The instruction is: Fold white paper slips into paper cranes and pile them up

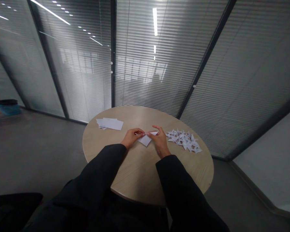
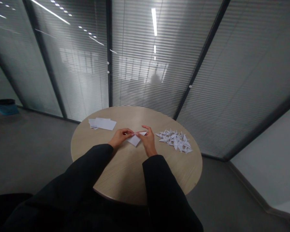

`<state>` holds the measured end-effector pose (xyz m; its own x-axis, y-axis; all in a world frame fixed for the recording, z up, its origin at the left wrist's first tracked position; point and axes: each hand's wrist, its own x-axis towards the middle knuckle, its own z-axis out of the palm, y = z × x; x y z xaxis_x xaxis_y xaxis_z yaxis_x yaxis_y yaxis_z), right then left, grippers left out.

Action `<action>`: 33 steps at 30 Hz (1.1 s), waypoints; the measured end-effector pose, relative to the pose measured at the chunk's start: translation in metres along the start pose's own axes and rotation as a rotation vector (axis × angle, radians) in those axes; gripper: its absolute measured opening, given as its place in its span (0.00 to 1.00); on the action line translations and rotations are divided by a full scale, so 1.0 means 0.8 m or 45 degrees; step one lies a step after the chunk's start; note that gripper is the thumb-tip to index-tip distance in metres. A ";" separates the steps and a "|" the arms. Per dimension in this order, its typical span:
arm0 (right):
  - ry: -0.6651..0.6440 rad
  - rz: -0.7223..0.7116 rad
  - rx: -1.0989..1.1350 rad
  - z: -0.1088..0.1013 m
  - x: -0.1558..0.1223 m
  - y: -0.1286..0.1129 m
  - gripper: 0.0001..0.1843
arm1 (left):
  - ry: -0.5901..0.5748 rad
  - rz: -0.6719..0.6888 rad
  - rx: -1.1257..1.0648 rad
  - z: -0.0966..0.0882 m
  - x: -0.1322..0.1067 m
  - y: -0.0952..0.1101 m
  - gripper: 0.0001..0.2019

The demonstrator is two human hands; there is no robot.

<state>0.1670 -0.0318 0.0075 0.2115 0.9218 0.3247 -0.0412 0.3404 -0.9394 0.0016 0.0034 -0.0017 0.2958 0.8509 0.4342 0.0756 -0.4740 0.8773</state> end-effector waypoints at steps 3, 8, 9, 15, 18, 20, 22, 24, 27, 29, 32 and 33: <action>0.064 -0.014 0.015 -0.006 0.005 0.002 0.30 | 0.047 -0.032 -0.030 -0.002 0.002 -0.002 0.12; 0.128 -0.067 0.100 -0.016 0.013 0.003 0.22 | 0.149 -0.165 -0.169 -0.008 0.008 -0.007 0.14; 0.137 -0.078 0.105 -0.017 0.014 0.003 0.21 | 0.166 -0.192 -0.191 -0.009 0.009 -0.007 0.14; 0.216 -0.103 0.132 -0.025 0.016 0.003 0.21 | 0.228 -0.262 -0.273 -0.018 0.012 -0.013 0.14; 0.294 -0.118 0.164 -0.032 0.020 0.007 0.21 | 0.330 -0.285 -0.273 -0.024 0.013 -0.016 0.15; 0.357 -0.102 0.170 -0.037 0.023 0.011 0.20 | 0.417 -0.298 -0.225 -0.025 0.011 -0.014 0.14; 0.361 -0.051 0.152 -0.038 0.025 0.013 0.19 | 0.478 -0.219 -0.128 -0.023 0.007 -0.007 0.14; 0.315 -0.010 0.132 -0.037 0.024 0.013 0.18 | 0.404 0.016 -0.019 -0.018 0.000 0.004 0.15; 0.244 0.017 0.121 -0.032 0.022 0.014 0.17 | 0.020 0.294 0.163 -0.008 -0.009 0.016 0.31; 0.229 0.034 0.109 -0.030 0.022 0.015 0.16 | -0.184 0.396 0.284 -0.002 -0.013 0.018 0.38; 0.204 0.055 0.073 -0.029 0.023 0.019 0.16 | -0.319 0.438 0.435 0.002 -0.014 0.011 0.38; 0.185 0.063 0.065 -0.029 0.024 0.021 0.17 | -0.341 0.442 0.492 0.002 -0.013 0.008 0.35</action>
<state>0.1934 -0.0131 -0.0044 0.3471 0.9025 0.2552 -0.1039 0.3074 -0.9459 0.0007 -0.0092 -0.0010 0.5922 0.5674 0.5721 0.2578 -0.8061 0.5327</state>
